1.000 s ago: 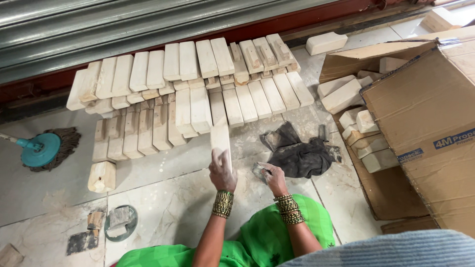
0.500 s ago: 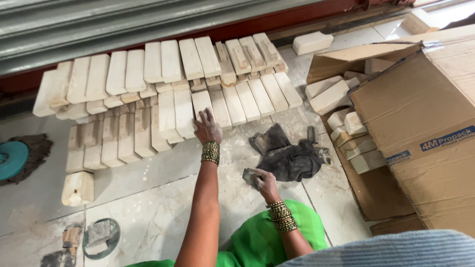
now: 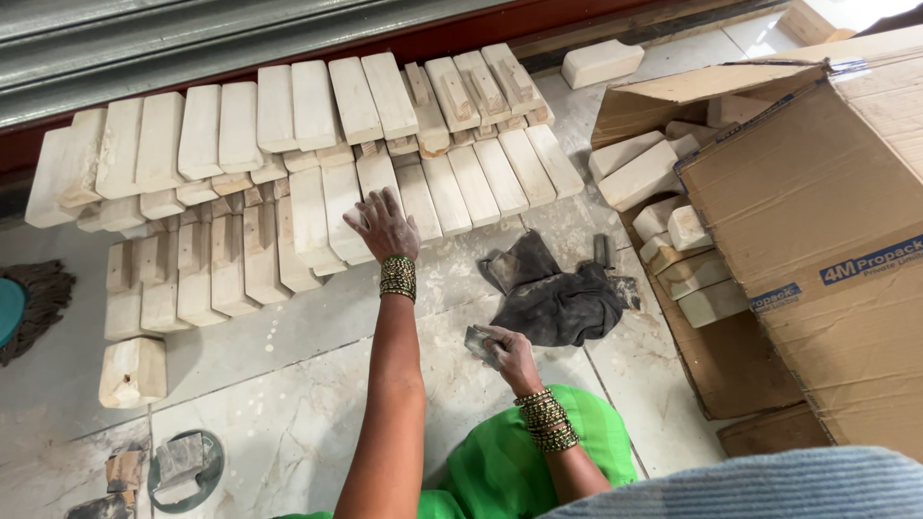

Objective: The person sits on the floor and rubs a white rectangular block with a small abrasive pad, working it over its surfaces. They place the finished block onto a large pile of similar blocks and pick up the next one to repeat the process.

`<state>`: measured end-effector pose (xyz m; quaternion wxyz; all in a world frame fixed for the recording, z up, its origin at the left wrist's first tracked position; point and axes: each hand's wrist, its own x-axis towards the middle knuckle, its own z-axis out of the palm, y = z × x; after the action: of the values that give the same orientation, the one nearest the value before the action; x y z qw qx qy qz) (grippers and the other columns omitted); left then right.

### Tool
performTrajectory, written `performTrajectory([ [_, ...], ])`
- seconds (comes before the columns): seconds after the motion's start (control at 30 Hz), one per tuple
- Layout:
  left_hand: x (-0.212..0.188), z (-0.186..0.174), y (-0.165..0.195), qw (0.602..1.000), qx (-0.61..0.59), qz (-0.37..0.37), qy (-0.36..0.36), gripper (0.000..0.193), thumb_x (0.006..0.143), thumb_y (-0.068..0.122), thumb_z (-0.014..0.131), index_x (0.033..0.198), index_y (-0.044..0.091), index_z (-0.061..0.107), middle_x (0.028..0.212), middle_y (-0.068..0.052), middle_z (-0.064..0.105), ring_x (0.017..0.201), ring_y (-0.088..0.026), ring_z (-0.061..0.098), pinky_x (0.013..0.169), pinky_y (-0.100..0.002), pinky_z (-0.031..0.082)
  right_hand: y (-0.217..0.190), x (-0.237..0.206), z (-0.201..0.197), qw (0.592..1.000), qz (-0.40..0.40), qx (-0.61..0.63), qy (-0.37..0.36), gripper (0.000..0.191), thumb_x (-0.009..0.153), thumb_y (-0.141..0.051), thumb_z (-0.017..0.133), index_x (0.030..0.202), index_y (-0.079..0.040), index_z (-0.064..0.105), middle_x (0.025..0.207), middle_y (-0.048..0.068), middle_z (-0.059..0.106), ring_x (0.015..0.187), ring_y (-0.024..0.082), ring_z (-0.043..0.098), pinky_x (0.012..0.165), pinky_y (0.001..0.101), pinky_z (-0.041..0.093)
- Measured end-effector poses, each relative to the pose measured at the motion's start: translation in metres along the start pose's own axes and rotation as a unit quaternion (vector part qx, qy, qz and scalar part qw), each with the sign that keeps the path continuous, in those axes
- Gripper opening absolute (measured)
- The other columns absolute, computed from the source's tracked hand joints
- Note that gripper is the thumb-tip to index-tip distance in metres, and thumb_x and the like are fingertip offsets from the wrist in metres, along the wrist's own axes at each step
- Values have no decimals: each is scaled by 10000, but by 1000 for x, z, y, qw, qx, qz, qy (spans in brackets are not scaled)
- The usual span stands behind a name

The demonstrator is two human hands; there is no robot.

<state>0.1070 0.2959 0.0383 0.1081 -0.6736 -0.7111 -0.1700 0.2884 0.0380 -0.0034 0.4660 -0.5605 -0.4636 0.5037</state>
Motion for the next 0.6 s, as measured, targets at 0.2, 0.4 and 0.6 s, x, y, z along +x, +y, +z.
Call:
performTrajectory([
  [0.2,8,-9,2,1000,-14,-6,12,866,880,486,712,1590,153,346,1618,-142,365,1446,-464,355,1177,-758,63,-2,-2,0,1000,6,-2,-5,344,950,5,568,1265,8,706,990,61,775,832,114,753,643,244,595],
  [0.4,14,-14,1,998,-33,-18,-42,1057,727,674,679,1594,184,324,1646,-132,302,1467,-445,328,1060,-807,130,2,0,-1,1000,5,-2,-13,355,953,14,562,1280,4,700,1002,61,772,831,115,749,648,244,596],
  [0.6,52,-23,-48,969,-191,12,-157,756,1001,748,400,1566,245,415,1628,-75,401,1462,-339,433,1131,-764,297,10,5,1,1000,18,21,-5,355,957,21,556,1278,-1,704,984,73,773,815,119,746,639,250,596],
])
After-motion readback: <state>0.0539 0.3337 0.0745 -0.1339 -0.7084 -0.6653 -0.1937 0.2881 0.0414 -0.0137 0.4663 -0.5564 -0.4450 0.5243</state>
